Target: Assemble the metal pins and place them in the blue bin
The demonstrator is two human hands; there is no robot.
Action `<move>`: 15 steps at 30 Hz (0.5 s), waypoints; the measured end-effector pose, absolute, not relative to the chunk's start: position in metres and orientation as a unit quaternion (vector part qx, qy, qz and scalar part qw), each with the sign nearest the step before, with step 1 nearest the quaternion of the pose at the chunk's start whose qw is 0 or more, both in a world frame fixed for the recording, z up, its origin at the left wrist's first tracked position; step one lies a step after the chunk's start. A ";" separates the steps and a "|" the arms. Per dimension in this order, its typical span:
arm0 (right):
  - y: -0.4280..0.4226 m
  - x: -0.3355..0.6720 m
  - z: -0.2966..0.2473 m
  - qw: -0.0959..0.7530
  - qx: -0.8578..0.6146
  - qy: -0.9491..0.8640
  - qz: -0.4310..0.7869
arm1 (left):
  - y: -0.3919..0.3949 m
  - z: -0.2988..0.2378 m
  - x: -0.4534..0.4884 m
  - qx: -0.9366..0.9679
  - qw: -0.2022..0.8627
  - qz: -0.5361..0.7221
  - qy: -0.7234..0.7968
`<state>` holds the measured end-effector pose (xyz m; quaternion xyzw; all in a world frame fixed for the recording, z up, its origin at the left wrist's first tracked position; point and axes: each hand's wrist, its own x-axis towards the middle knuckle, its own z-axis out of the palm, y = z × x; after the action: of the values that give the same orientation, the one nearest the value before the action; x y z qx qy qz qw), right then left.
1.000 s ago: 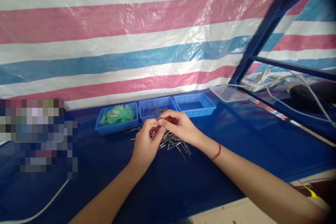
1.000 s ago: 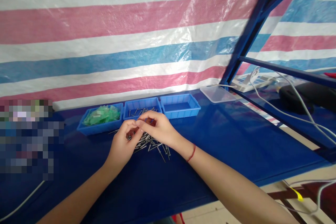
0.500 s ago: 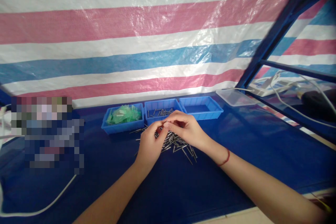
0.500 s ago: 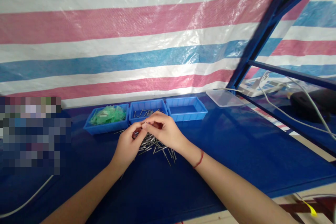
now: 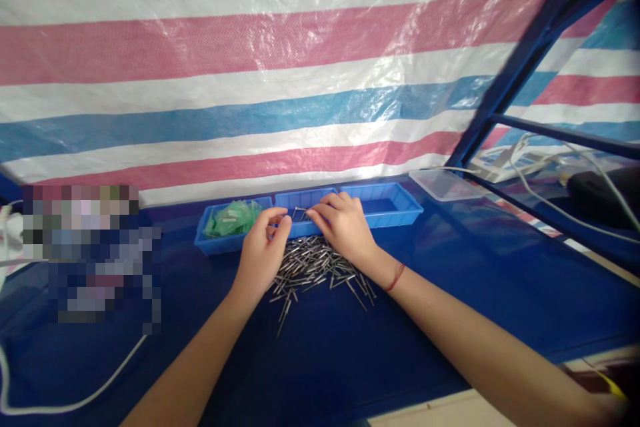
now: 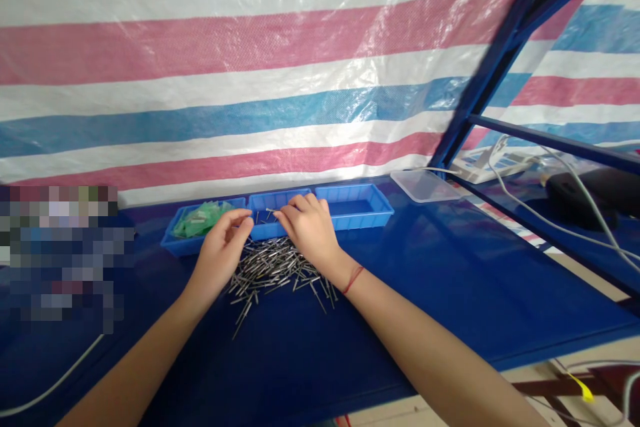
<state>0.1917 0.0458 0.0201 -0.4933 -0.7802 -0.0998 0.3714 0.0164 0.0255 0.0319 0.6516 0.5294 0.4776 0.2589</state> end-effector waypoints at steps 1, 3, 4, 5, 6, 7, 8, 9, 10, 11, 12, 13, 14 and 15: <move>0.047 0.194 0.019 0.363 -0.503 -0.776 -0.113 | 0.026 0.032 0.016 0.667 0.252 0.463 0.526; 0.047 0.198 0.019 0.369 -0.512 -0.767 -0.117 | 0.024 0.031 0.016 0.708 0.233 0.428 0.511; 0.046 0.201 0.019 0.379 -0.513 -0.762 -0.112 | 0.022 0.030 0.017 0.732 0.220 0.408 0.499; 0.044 0.203 0.019 0.391 -0.510 -0.759 -0.105 | 0.020 0.030 0.018 0.758 0.205 0.388 0.483; 0.043 0.206 0.019 0.402 -0.505 -0.757 -0.098 | 0.018 0.029 0.019 0.785 0.188 0.366 0.463; 0.041 0.208 0.018 0.412 -0.499 -0.757 -0.092 | 0.015 0.028 0.021 0.813 0.167 0.342 0.440; 0.039 0.209 0.018 0.419 -0.491 -0.759 -0.084 | 0.012 0.028 0.023 0.840 0.146 0.315 0.417; 0.038 0.211 0.018 0.426 -0.484 -0.761 -0.076 | 0.009 0.027 0.024 0.864 0.124 0.288 0.395; 0.037 0.212 0.017 0.430 -0.477 -0.764 -0.066 | 0.006 0.026 0.026 0.882 0.103 0.262 0.378; 0.037 0.213 0.017 0.434 -0.471 -0.766 -0.056 | 0.004 0.025 0.028 0.896 0.085 0.240 0.364; 0.036 0.214 0.017 0.438 -0.465 -0.768 -0.044 | 0.001 0.024 0.030 0.906 0.072 0.221 0.354; 0.036 0.215 0.016 0.443 -0.460 -0.769 -0.033 | -0.001 0.022 0.032 0.912 0.062 0.208 0.348; 0.036 0.215 0.016 0.448 -0.456 -0.769 -0.022 | -0.002 0.021 0.034 0.916 0.052 0.198 0.346; 0.036 0.216 0.016 0.454 -0.452 -0.768 -0.013 | -0.003 0.019 0.037 0.918 0.040 0.190 0.347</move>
<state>0.2158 0.0356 0.0165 -0.4520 -0.7678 -0.0132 0.4539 0.0366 -0.0027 0.0194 0.9176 0.3468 0.1903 0.0402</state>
